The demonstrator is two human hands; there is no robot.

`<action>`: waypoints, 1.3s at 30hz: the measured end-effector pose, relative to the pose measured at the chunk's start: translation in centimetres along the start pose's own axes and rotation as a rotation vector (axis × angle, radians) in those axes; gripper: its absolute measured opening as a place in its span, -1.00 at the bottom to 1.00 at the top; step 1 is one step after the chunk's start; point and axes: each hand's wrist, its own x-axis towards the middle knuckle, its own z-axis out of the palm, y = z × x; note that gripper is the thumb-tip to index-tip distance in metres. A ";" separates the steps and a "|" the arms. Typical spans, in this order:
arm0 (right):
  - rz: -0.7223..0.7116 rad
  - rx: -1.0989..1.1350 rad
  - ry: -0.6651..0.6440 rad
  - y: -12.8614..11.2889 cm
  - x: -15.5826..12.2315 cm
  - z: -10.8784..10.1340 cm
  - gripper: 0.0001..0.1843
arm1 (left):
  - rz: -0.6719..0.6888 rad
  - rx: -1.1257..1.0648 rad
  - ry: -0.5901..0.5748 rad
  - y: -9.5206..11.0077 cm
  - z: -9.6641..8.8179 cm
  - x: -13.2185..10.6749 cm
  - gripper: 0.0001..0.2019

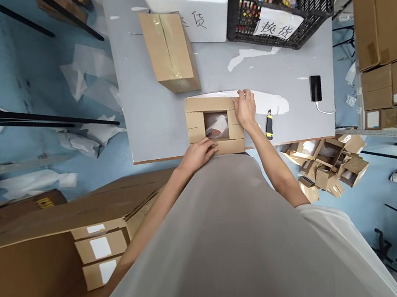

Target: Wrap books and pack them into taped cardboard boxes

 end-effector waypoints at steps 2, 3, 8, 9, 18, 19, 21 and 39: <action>-0.084 -0.040 -0.014 -1.2 -2.3 -1.3 -0.53 | 0.010 0.026 0.057 0.1 -0.4 0.5 -0.67; -0.124 -0.052 -0.070 -1.9 -3.6 -1.8 -0.54 | 0.023 0.037 0.073 0.2 -0.6 0.8 -0.64; -0.308 -0.201 -0.421 -4.8 -8.5 -1.8 -0.53 | -0.010 0.098 0.062 0.1 -1.2 2.8 -0.65; -0.326 -0.232 -0.444 -5.1 -9.1 -1.8 -0.51 | -0.023 0.123 0.058 0.0 -1.4 2.9 -0.68; -0.170 -0.083 -0.145 0.8 -12.3 -6.3 -0.31 | -0.091 0.097 0.370 -3.8 -4.7 -3.5 -0.58; -0.126 -0.071 -0.133 1.7 -12.6 -6.2 -0.27 | -0.122 0.085 0.396 -4.6 -4.6 -3.8 -0.55; -0.066 -0.049 -0.128 3.2 -12.9 -5.1 -0.23 | -0.176 0.036 0.396 -5.9 -3.9 -3.8 -0.46; -0.127 -0.336 -0.450 -6.0 -7.6 -0.5 -0.48 | -0.037 0.153 0.232 -0.6 -2.6 2.9 -0.14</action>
